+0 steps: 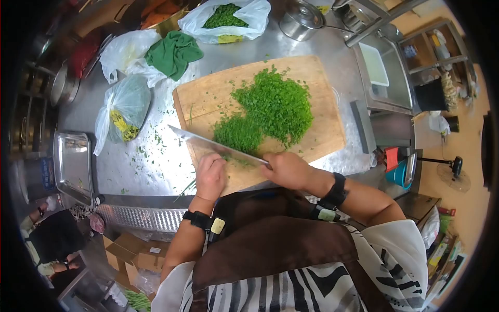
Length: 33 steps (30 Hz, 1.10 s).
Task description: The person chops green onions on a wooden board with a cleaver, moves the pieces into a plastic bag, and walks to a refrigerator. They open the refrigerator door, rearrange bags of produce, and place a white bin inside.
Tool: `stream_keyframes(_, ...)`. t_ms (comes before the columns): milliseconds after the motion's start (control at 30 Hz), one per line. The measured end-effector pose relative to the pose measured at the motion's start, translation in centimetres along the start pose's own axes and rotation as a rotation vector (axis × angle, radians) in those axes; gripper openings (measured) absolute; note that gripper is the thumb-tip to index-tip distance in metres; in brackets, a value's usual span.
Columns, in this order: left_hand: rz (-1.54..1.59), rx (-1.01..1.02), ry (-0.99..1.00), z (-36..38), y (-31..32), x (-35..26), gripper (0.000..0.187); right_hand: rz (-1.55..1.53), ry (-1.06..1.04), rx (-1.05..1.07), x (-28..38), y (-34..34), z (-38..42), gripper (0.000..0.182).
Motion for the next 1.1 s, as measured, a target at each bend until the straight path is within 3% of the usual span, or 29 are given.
stream_keyframes(133, 0.014, 0.014, -0.072, -2.8, 2.4, 1.0, 0.01, -0.03, 0.022, -0.133, -3.1, -1.8, 0.2, 0.027)
stream_keyframes(200, 0.016, -0.08, -0.022, -4.7, 3.5, 1.4, 0.012, -0.039, 0.178, -0.199, -4.6, -2.5, 0.1, 0.027)
stream_keyframes(500, -0.015, -0.028, -0.213, -4.4, 0.2, 0.0, 0.028, -0.132, 0.158, -0.164, -2.6, -3.5, 2.3, 0.025)
stream_keyframes(633, -0.084, 0.007, -0.176, -3.1, -0.7, 0.4, 0.029, -0.148, 0.119, -0.082, -1.0, -3.3, 3.4, 0.023)
stream_keyframes(933, -0.2, -0.014, -0.09, -2.6, 0.2, 1.1, 0.017, -0.006, 0.063, -0.029, -0.5, -0.4, 2.3, 0.023)
stream_keyframes(1100, -0.266, 0.137, -0.14, -2.1, 0.7, 1.3, 0.009, 0.055, 0.029, -0.076, -0.3, 0.7, 1.0, 0.023)
Point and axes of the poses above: each hand's wrist, its own z-axis away from the middle knuckle, its own y-axis out of the palm, x = y × z, the point moved 3 cm from there along -z, towards the middle knuckle, and after that the axes turned 11 degrees about y, right-handed, at the moved point
